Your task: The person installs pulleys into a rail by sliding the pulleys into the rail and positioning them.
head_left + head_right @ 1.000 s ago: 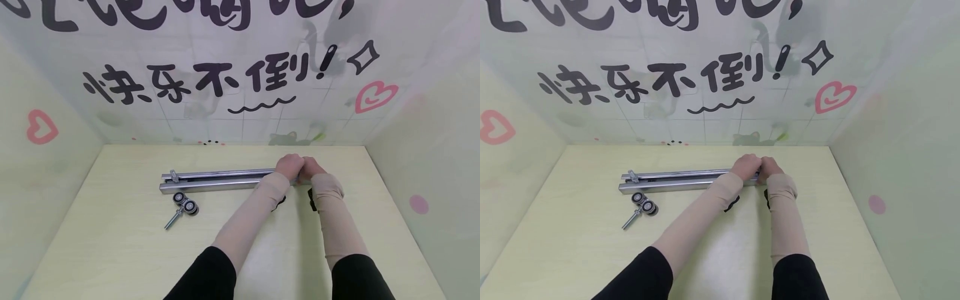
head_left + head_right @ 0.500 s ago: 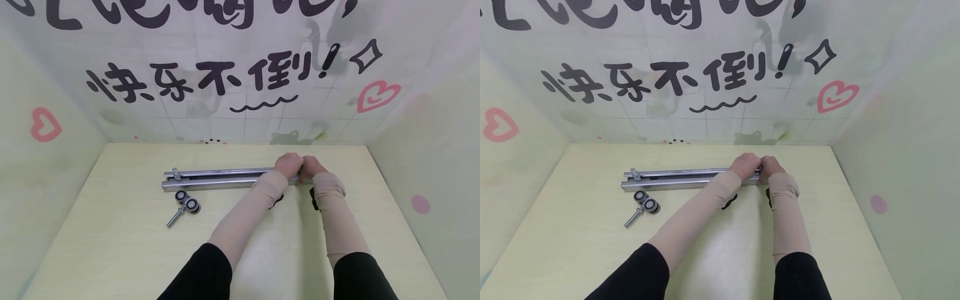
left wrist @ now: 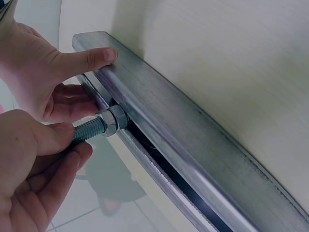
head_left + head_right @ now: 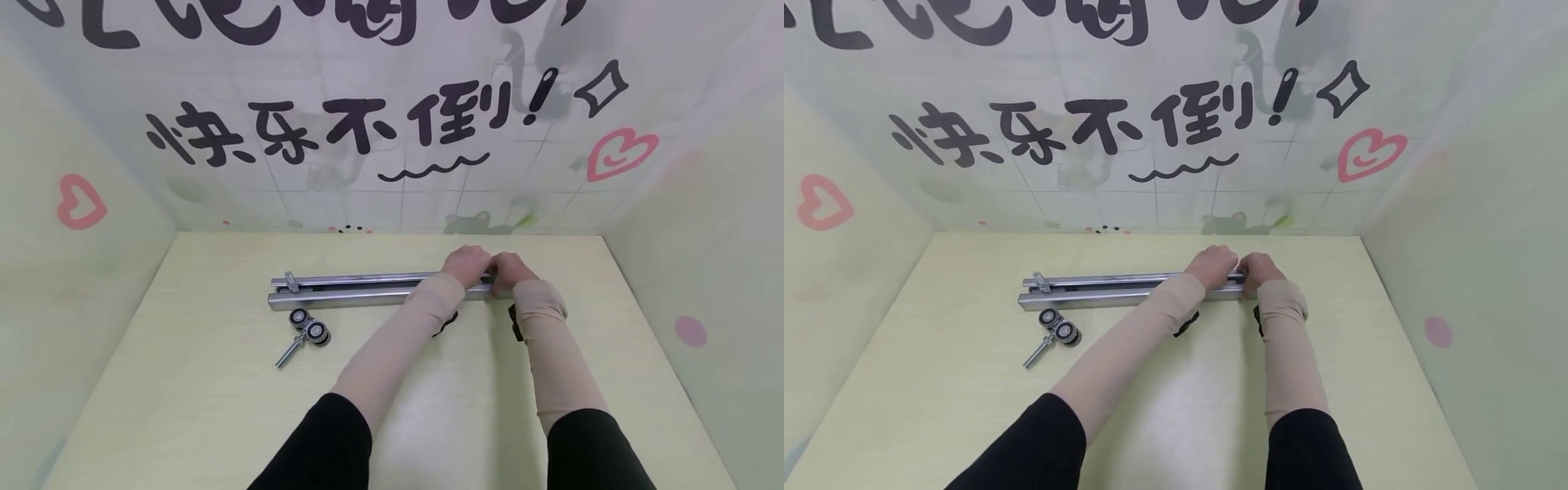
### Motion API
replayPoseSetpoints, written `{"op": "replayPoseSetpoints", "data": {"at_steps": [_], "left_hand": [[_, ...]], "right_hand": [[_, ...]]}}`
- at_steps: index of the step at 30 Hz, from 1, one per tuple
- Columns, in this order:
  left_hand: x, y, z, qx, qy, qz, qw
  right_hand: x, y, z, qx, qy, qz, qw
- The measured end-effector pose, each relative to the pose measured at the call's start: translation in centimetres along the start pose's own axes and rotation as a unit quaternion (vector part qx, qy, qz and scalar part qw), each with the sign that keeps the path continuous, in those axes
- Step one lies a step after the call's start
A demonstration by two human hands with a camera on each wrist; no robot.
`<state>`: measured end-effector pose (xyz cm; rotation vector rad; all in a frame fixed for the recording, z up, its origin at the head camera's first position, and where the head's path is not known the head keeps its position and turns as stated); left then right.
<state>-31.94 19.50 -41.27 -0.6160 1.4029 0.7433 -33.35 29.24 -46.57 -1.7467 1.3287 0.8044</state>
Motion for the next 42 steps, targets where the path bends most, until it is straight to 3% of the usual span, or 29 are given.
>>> {"op": "replayPoseSetpoints", "data": {"at_steps": [20,42], "left_hand": [[-0.8,-1.5,-1.9,-0.002,-0.002,-0.012,0.9999],[-1.0,-3.5,-4.5,0.027,0.019,-0.026,0.9991]], "right_hand": [[-0.2,0.0,-0.1,-0.042,-0.02,0.016,0.999],[0.1,0.3,0.0,-0.045,-0.032,0.01,0.998]]}}
Point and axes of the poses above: each hand's wrist, its own y-axis towards the middle knuckle, its own x-axis out of the palm, z = x × y, the point moved 5 cm from there along y, towards the middle knuckle, and after that the axes turned 7 degrees about z, right-handed, at the moved point
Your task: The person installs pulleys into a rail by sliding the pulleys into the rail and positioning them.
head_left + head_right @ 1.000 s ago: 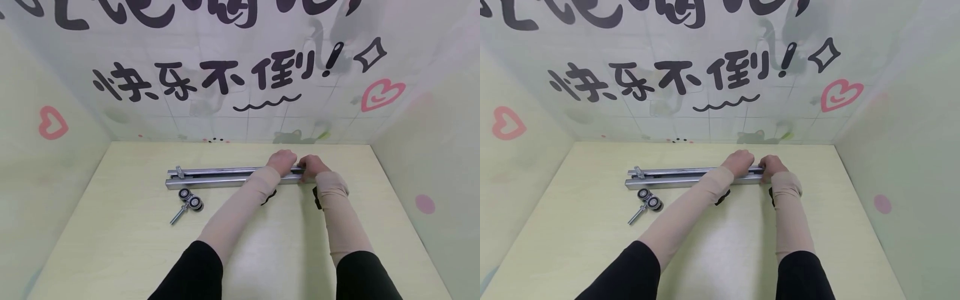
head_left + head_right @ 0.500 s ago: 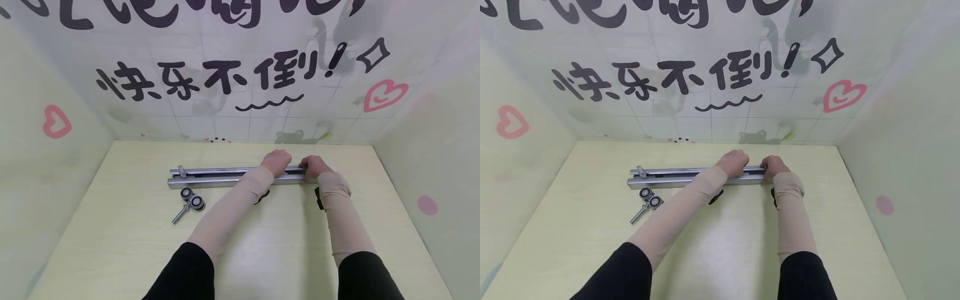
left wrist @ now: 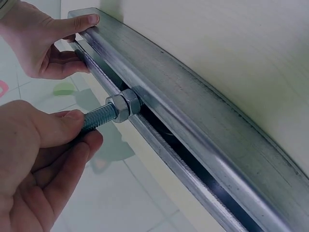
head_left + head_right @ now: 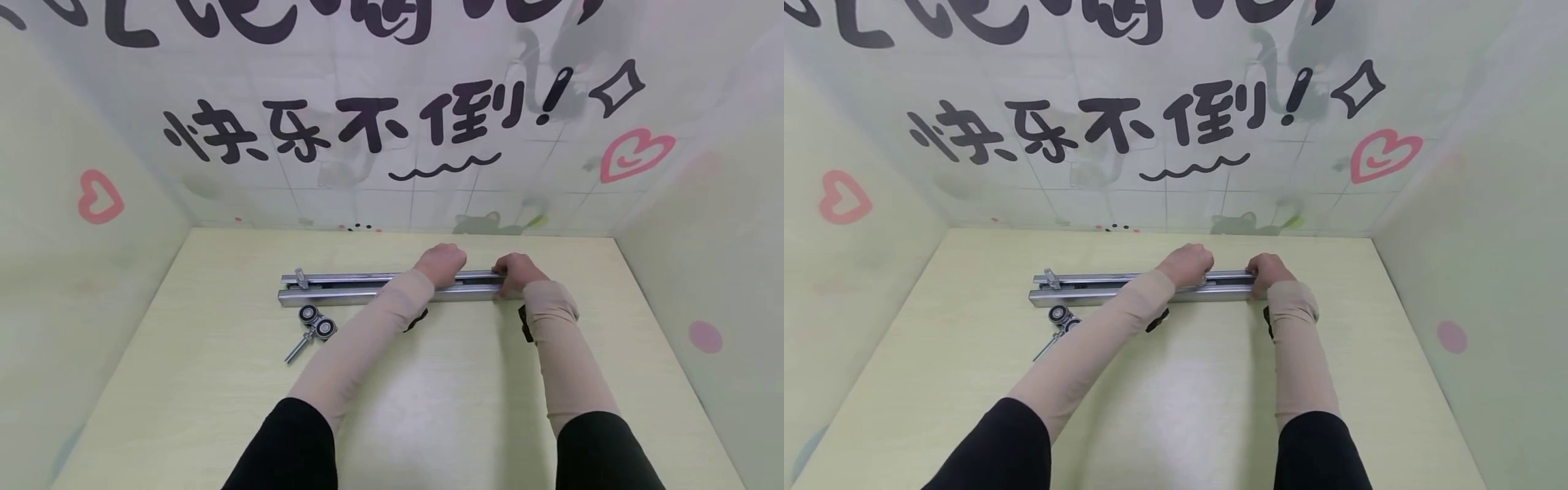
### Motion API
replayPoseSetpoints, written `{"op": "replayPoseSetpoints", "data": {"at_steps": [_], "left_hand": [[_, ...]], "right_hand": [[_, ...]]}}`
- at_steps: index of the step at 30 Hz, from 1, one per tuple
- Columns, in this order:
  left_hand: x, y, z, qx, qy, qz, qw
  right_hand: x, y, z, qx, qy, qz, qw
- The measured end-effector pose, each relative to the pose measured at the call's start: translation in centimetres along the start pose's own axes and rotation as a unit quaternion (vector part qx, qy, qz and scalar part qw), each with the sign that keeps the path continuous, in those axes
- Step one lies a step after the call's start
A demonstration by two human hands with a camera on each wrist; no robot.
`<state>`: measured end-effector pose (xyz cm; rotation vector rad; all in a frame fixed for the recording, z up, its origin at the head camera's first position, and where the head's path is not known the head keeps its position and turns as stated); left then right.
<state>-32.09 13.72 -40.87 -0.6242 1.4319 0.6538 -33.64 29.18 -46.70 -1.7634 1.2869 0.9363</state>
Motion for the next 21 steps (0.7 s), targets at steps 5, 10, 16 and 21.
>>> {"op": "replayPoseSetpoints", "data": {"at_steps": [5,10,16,21], "left_hand": [[-0.2,-0.2,0.1,0.011,0.006,0.005,0.9999],[-0.3,-0.5,-0.5,0.011,0.002,-0.002,0.9999],[-0.2,-1.1,-1.4,0.008,-0.011,-0.021,0.9997],[-0.3,-1.8,-2.2,0.007,-0.009,-0.02,0.9997]], "right_hand": [[-0.1,0.0,0.0,0.006,-0.002,-0.001,1.0],[0.0,0.1,0.1,0.012,0.003,-0.004,1.0],[0.1,0.0,0.3,0.017,0.0,-0.006,1.0],[0.1,-0.3,0.0,0.017,-0.001,-0.006,1.0]]}}
Point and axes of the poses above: each hand's wrist, its own y-axis towards the middle knuckle, its own x-axis out of the palm, z = x × y, the point moved 5 cm from there along y, towards the middle knuckle, and after that the axes turned 7 degrees about z, right-handed, at the moved point
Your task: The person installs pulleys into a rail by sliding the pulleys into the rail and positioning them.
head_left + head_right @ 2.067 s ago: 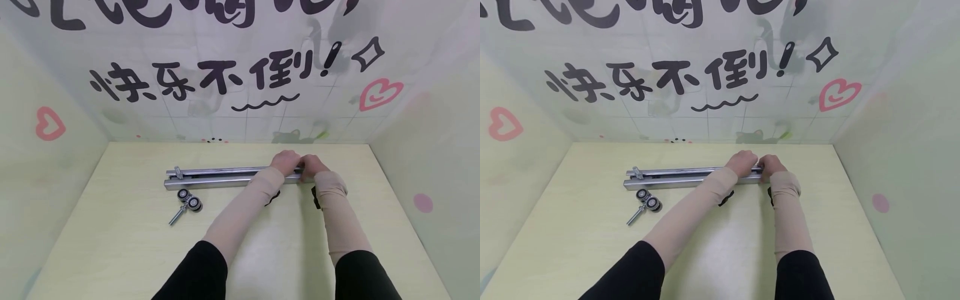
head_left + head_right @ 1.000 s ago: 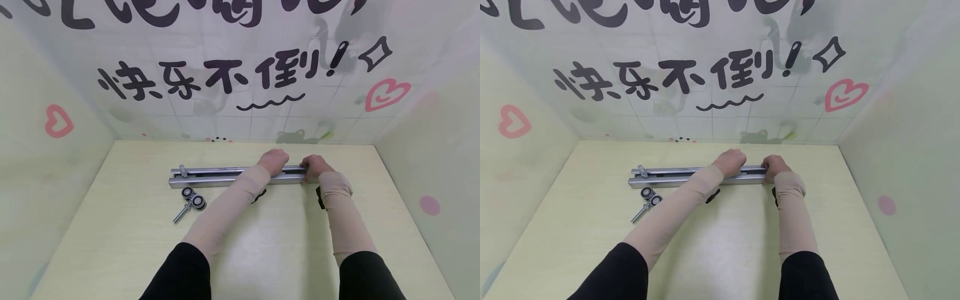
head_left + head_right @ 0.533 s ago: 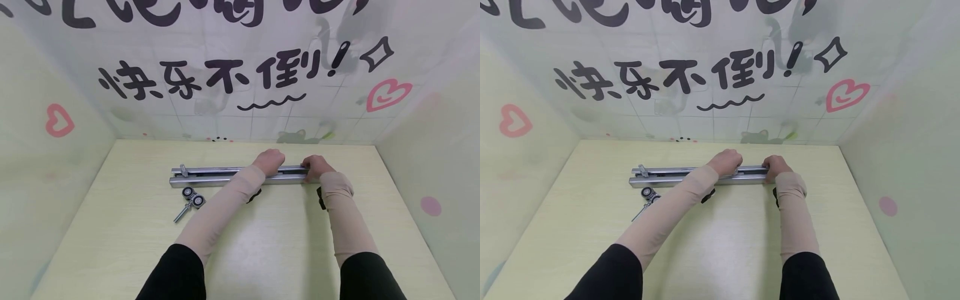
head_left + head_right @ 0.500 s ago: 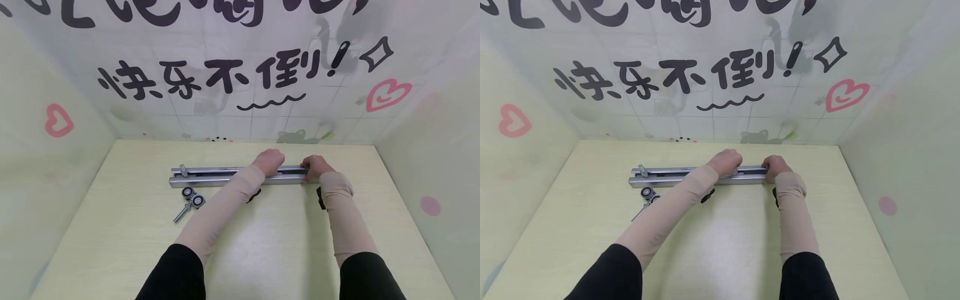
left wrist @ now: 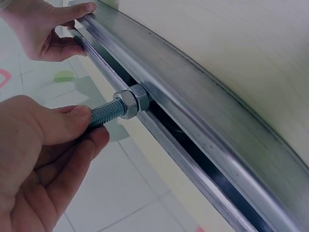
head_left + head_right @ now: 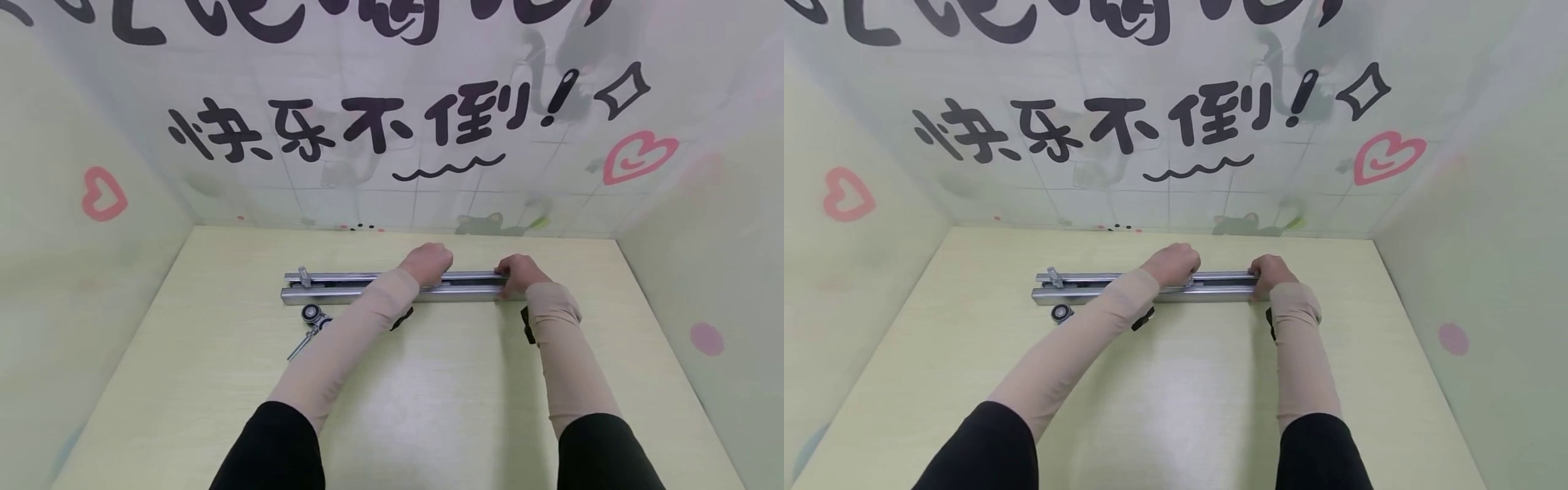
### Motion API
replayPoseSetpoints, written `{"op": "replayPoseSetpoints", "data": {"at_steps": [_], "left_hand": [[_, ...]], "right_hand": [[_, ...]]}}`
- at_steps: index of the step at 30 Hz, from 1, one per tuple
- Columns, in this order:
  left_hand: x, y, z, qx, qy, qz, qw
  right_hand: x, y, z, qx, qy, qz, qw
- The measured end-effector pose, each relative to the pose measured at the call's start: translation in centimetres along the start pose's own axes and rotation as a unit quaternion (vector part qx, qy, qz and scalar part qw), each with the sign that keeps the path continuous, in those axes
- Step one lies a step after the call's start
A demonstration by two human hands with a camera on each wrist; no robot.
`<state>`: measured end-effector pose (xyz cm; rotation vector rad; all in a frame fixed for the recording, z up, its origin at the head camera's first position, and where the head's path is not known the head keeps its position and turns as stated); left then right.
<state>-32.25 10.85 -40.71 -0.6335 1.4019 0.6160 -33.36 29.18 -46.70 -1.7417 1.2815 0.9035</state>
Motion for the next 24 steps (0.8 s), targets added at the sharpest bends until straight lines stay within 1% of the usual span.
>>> {"op": "replayPoseSetpoints", "data": {"at_steps": [9,19,24], "left_hand": [[0.1,-1.4,-1.5,-0.003,-0.003,-0.001,1.0],[-0.1,-2.4,-2.4,-0.004,-0.014,0.006,0.9999],[0.0,-2.7,-2.6,-0.01,-0.02,0.003,0.9997]], "right_hand": [[-0.1,-0.3,-0.4,0.01,0.007,-0.009,1.0],[-0.1,-0.3,-0.4,0.018,0.004,-0.015,1.0],[-0.1,-0.2,-0.4,0.02,0.008,-0.015,1.0]]}}
Point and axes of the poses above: each hand's wrist, its own y-axis towards the middle knuckle, its own x-axis out of the palm, z = x × y, the point moved 5 cm from there along y, towards the middle knuckle, and after that the axes turned 7 degrees about z, right-handed, at the moved point
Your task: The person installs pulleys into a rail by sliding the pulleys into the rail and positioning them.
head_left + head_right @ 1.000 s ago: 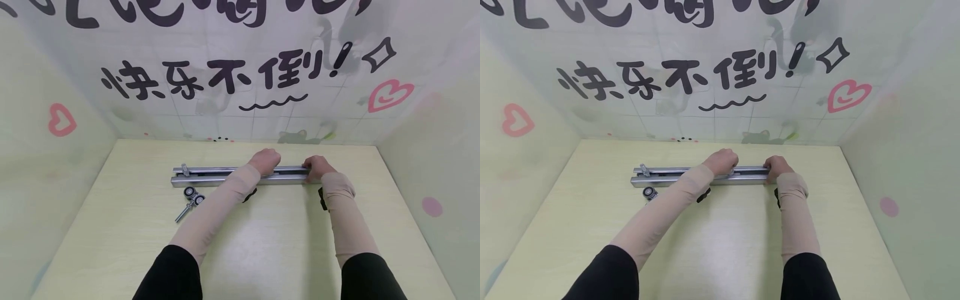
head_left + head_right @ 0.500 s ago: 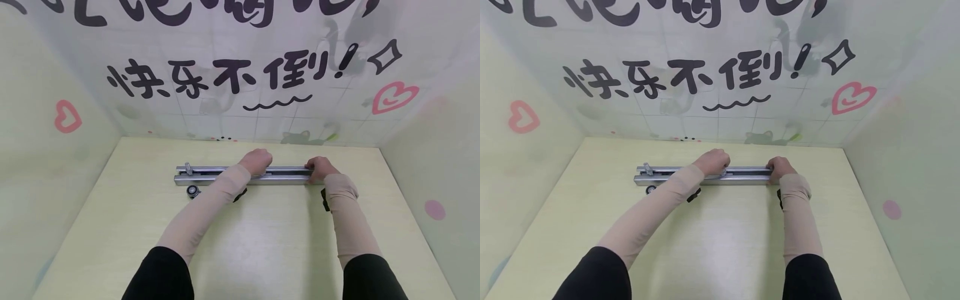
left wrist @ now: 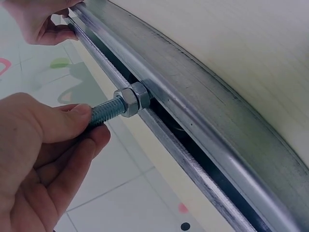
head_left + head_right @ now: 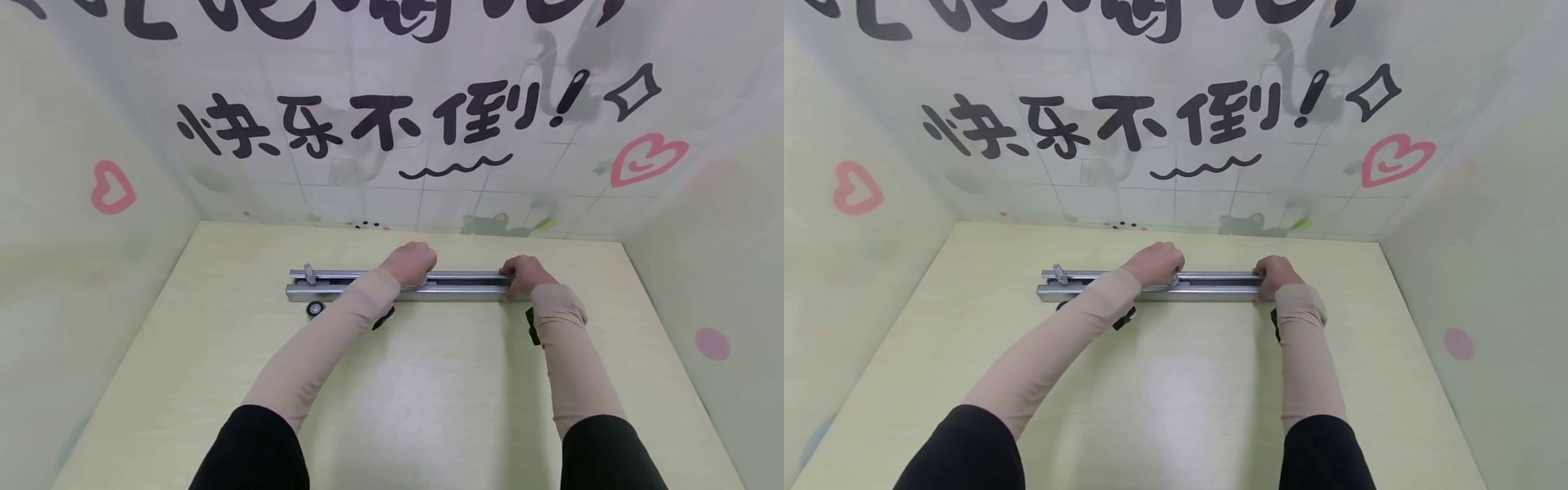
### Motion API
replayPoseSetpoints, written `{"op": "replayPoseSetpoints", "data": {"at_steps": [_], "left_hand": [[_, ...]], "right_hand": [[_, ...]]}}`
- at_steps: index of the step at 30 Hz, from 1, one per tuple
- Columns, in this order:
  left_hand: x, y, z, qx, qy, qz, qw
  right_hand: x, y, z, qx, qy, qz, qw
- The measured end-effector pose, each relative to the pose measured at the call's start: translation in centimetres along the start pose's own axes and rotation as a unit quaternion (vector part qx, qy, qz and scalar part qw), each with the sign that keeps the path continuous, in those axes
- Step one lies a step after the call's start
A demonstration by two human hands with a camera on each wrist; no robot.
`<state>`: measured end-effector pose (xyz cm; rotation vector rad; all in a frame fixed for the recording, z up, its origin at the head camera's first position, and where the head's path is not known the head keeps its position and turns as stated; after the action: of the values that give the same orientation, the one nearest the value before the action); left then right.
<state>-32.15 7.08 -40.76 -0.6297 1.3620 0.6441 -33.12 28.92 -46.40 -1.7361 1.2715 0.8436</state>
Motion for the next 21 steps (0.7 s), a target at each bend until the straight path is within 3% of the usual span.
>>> {"op": "replayPoseSetpoints", "data": {"at_steps": [13,21], "left_hand": [[0.4,0.2,-0.3,-0.009,0.002,-0.02,0.9998],[0.4,-0.3,-1.4,-0.031,-0.048,-0.05,0.9971]], "right_hand": [[0.0,0.0,-0.2,-0.003,0.004,0.0,1.0],[0.2,0.2,0.2,-0.004,0.002,0.003,1.0]]}}
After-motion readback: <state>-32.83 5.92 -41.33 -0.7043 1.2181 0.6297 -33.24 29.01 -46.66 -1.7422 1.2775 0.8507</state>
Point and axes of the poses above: each hand's wrist, its own y-axis towards the middle knuckle, its own x-axis out of the palm, z = x × y, the point moved 5 cm from there along y, towards the middle knuckle, and after that the axes turned 7 degrees about z, right-handed, at the moved point
